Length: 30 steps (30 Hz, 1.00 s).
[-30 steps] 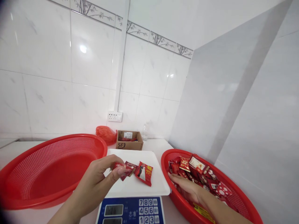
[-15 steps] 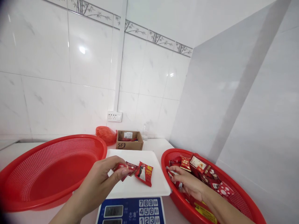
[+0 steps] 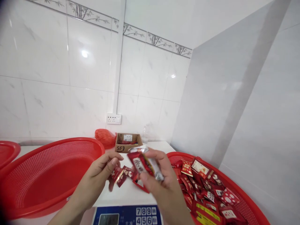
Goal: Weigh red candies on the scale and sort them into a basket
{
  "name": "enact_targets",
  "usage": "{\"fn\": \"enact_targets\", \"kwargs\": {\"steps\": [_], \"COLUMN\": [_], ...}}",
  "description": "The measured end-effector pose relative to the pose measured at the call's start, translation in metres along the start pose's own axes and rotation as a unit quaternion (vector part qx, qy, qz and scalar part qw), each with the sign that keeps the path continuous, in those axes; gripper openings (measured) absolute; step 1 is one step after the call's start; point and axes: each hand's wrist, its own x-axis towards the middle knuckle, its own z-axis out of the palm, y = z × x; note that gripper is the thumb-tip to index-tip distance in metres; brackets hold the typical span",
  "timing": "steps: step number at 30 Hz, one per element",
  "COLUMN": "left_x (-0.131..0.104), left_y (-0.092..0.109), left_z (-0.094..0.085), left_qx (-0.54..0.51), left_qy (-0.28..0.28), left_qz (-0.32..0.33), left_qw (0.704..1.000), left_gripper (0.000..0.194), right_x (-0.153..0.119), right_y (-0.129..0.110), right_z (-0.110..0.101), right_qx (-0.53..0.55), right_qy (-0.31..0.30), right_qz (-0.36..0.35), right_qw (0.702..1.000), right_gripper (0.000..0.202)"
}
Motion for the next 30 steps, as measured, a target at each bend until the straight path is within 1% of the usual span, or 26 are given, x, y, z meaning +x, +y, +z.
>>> {"fn": "enact_targets", "kwargs": {"steps": [1,3,6,8,10,13,18,20,23,25,27,30], "left_x": [0.0,-0.002,-0.003,-0.004,-0.004,-0.002,0.002,0.002,0.002,0.001,0.0,-0.002], "left_y": [-0.001,-0.001,-0.001,-0.002,-0.003,-0.006,-0.008,-0.008,-0.009,-0.012,-0.014,-0.016], "left_z": [0.0,0.0,0.002,0.004,0.006,0.011,0.019,0.021,0.022,0.022,0.022,0.022], "left_qx": [-0.016,-0.058,-0.097,-0.109,-0.124,-0.138,-0.143,-0.145,-0.153,-0.146,-0.137,-0.137], "left_qy": [-0.015,-0.039,-0.04,-0.029,-0.011,0.006,0.016,0.018,0.021,0.028,0.044,0.081], "left_qz": [-0.012,-0.031,-0.044,-0.055,-0.07,-0.083,-0.083,-0.073,-0.047,-0.053,-0.069,-0.071], "left_qw": [1.0,0.997,0.994,0.992,0.99,0.987,0.986,0.987,0.987,0.988,0.987,0.985], "left_gripper": [0.037,0.039,0.038,0.042,0.048,0.044,0.033,0.029,0.036,0.041,0.041,0.043], "right_x": [-0.005,-0.01,-0.009,-0.005,0.0,0.006,0.016,0.019,0.023,0.024,0.024,0.024], "right_y": [0.003,0.009,0.014,0.016,0.019,0.022,0.024,0.023,0.019,0.018,0.018,0.019], "right_z": [0.007,0.016,0.02,0.018,0.014,0.009,0.004,0.003,0.003,0.002,0.001,0.0], "right_qx": [0.024,0.032,-0.014,-0.058,-0.094,-0.11,-0.13,-0.14,-0.145,-0.159,-0.179,-0.206], "right_qy": [-0.017,-0.052,-0.098,-0.094,-0.068,-0.041,-0.052,-0.058,-0.075,-0.089,-0.096,-0.104], "right_qz": [-0.005,-0.028,-0.071,-0.09,-0.101,-0.119,-0.141,-0.148,-0.179,-0.204,-0.219,-0.212], "right_qw": [1.0,0.998,0.993,0.99,0.988,0.986,0.98,0.977,0.97,0.962,0.954,0.95], "right_gripper": [0.032,0.027,0.022,0.02,0.021,0.022,0.022,0.022,0.029,0.034,0.036,0.032]}}
